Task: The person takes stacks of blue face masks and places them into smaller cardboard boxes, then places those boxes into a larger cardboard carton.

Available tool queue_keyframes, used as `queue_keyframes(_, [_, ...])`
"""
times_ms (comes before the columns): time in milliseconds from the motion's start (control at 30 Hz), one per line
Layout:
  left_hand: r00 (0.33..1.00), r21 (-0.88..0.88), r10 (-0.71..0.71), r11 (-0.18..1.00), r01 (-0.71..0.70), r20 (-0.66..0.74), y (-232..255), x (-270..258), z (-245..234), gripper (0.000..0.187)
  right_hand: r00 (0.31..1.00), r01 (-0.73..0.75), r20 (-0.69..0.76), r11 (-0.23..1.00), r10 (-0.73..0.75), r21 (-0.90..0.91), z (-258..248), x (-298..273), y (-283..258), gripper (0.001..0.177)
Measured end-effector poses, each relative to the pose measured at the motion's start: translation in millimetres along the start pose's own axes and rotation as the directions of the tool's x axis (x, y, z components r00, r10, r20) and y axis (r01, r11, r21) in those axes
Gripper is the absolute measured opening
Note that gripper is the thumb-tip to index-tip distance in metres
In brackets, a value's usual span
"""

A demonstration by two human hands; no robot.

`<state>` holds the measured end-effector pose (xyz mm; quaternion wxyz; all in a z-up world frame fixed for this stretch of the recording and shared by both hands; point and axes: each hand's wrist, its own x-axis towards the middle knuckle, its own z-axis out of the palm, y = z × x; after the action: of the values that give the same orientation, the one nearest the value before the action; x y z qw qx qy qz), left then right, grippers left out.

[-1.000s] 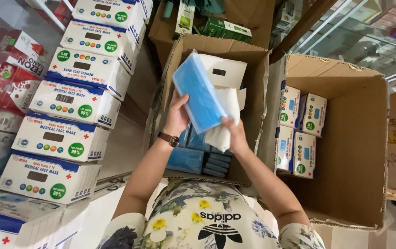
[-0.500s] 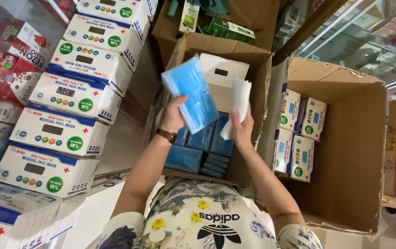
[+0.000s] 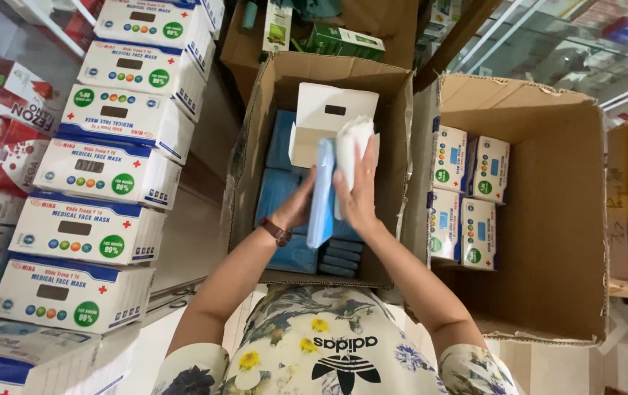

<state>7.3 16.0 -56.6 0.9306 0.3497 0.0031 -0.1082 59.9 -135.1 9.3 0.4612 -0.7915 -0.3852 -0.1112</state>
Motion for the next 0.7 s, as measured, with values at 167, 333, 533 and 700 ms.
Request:
queue_keyframes(167, [0.998,0.125,0.056,0.991,-0.055,-0.008,-6.1,-3.1,8.7,0.094,0.995,-0.075,0.070,0.992,0.068,0.104,18.2,-13.6,13.2,0.082])
queue_keyframes(333, [0.978,0.008,0.195,0.981,-0.195,-0.079,8.8,-7.4,3.6,0.097,0.976,0.078,0.208,0.995,-0.064,-0.062,16.6,-19.9,-33.4,0.108])
queue_keyframes(533, [0.941,-0.170,0.269,0.937,-0.305,-0.204,10.5,-1.3,-37.2,0.099,0.965,0.094,0.237,0.992,-0.111,0.084,27.3,-41.1,-39.1,0.099])
queue_keyframes(700, [0.826,0.050,0.433,0.893,-0.447,-0.360,51.5,-3.9,-0.1,0.075,0.976,-0.171,0.174,0.950,0.128,0.261,32.9,-48.2,-8.2,0.068])
